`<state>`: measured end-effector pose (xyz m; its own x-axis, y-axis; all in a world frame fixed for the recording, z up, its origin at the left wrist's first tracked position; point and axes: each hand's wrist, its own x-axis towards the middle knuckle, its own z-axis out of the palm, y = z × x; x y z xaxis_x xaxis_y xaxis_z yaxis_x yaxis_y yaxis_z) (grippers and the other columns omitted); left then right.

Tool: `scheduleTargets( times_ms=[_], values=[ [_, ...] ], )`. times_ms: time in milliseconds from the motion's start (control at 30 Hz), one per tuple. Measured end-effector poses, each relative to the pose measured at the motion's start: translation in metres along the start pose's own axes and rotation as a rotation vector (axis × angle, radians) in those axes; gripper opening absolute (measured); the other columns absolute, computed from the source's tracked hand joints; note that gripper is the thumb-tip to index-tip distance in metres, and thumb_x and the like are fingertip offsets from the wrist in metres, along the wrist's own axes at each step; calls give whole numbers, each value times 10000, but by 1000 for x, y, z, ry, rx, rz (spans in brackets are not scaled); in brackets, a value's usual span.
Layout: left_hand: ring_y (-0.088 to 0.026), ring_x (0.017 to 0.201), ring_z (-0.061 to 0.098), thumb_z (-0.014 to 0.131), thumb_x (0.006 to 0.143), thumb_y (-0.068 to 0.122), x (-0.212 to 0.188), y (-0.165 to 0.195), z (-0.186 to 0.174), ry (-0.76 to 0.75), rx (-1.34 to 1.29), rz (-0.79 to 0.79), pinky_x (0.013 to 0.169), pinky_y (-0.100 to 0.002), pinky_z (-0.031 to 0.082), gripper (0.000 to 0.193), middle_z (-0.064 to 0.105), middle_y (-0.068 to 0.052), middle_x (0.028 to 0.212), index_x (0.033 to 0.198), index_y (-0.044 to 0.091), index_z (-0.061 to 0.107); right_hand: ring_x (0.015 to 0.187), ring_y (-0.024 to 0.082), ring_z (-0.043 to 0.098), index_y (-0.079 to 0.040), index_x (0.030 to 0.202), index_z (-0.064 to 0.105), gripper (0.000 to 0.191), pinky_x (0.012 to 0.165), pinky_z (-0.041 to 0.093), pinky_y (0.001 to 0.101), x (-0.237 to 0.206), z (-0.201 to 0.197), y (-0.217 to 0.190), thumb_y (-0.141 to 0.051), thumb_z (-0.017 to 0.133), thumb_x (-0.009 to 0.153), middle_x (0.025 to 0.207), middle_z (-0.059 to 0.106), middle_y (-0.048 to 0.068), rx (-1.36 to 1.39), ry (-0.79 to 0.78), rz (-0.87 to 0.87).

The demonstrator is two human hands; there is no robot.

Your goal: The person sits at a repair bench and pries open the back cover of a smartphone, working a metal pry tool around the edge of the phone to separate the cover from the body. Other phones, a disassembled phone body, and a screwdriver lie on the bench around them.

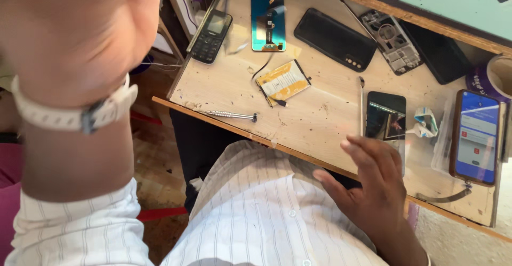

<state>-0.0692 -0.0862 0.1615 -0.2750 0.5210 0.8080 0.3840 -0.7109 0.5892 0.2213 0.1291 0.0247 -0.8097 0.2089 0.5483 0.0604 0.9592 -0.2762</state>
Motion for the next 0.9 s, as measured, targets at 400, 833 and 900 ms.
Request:
scheduleTargets(
  times_ms=[400, 833, 900],
  values=[
    [-142, 1027, 571, 580, 1114, 309, -57, 43, -27, 93, -453, 60, 898, -303, 490, 383, 570, -57, 1202, 1382, 49, 496, 935, 295, 673, 38, 1479, 380, 807, 760, 570, 422, 75, 65, -83, -359, 746, 879, 1112, 668, 194, 298, -147, -279],
    [-118, 1118, 530, 513, 1132, 385, -139, 3, 51, 209, -74, -433, 977, -295, 473, 440, 536, -55, 1271, 1421, 65, 428, 788, 59, 646, 9, 1212, 579, 187, 698, 562, 205, 61, 46, -102, -111, 637, 1081, 952, 687, 48, 1223, -156, 311],
    [-87, 1074, 490, 478, 1141, 359, -156, -4, 73, 266, -6, -476, 946, -261, 438, 414, 521, -48, 1282, 1436, 81, 395, 870, 108, 687, -6, 1281, 548, 261, 786, 620, 271, 61, 53, -109, -133, 663, 1084, 1032, 696, 99, 1318, -124, 342]
  ],
)
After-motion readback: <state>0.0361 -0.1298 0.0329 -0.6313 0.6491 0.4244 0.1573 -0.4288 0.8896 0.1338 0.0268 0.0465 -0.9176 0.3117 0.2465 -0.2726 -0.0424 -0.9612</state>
